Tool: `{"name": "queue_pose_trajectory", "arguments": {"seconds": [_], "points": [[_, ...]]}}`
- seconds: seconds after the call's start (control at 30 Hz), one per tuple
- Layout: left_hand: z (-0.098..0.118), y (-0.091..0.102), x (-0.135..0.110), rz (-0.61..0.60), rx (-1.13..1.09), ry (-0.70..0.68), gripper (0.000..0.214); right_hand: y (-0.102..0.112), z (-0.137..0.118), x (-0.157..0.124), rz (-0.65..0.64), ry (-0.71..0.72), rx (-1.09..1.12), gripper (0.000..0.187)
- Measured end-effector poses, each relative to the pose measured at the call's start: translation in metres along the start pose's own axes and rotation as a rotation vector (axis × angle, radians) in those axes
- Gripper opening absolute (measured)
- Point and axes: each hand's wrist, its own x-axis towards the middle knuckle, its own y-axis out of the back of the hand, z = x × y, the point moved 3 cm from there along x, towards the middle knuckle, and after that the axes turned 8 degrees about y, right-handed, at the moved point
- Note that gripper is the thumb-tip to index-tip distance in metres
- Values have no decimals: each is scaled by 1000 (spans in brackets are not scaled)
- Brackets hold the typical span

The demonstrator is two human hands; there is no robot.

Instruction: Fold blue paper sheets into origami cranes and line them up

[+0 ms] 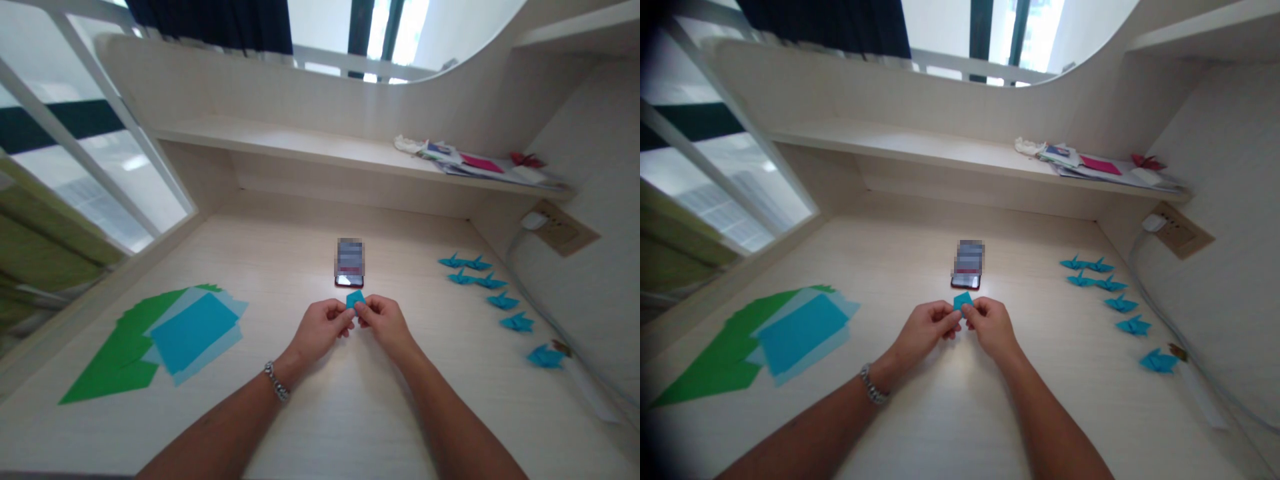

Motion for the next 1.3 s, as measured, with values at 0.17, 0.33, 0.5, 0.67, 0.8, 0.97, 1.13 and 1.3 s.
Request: {"name": "queue_pose_trajectory", "arguments": {"seconds": [0.17,0.33,0.5,0.67,0.8,0.97,1.13,1.3], "points": [[0,7,4,46,-56,-62,23,-2,-2,-1,-31,-18,-33,32],[-2,12,5,139,-79,-74,23,-15,0,-6,-114,-76,109,30],[-9,12,7,146,-189,-36,24,-21,4,-8,-159,-34,44,30],[-10,12,8,125,-265,-47,22,-24,4,-10,-165,-28,86,30],[-2,13,4,170,-144,-74,19,-19,0,-8,-174,-21,70,27],[3,11,2,160,-68,-86,20,-5,1,-1,-12,-12,137,32],[2,10,2,149,-75,-96,24,-6,0,-2,9,-4,154,28],[2,10,2,143,28,-121,23,-7,-1,-3,43,-16,208,26]]}}
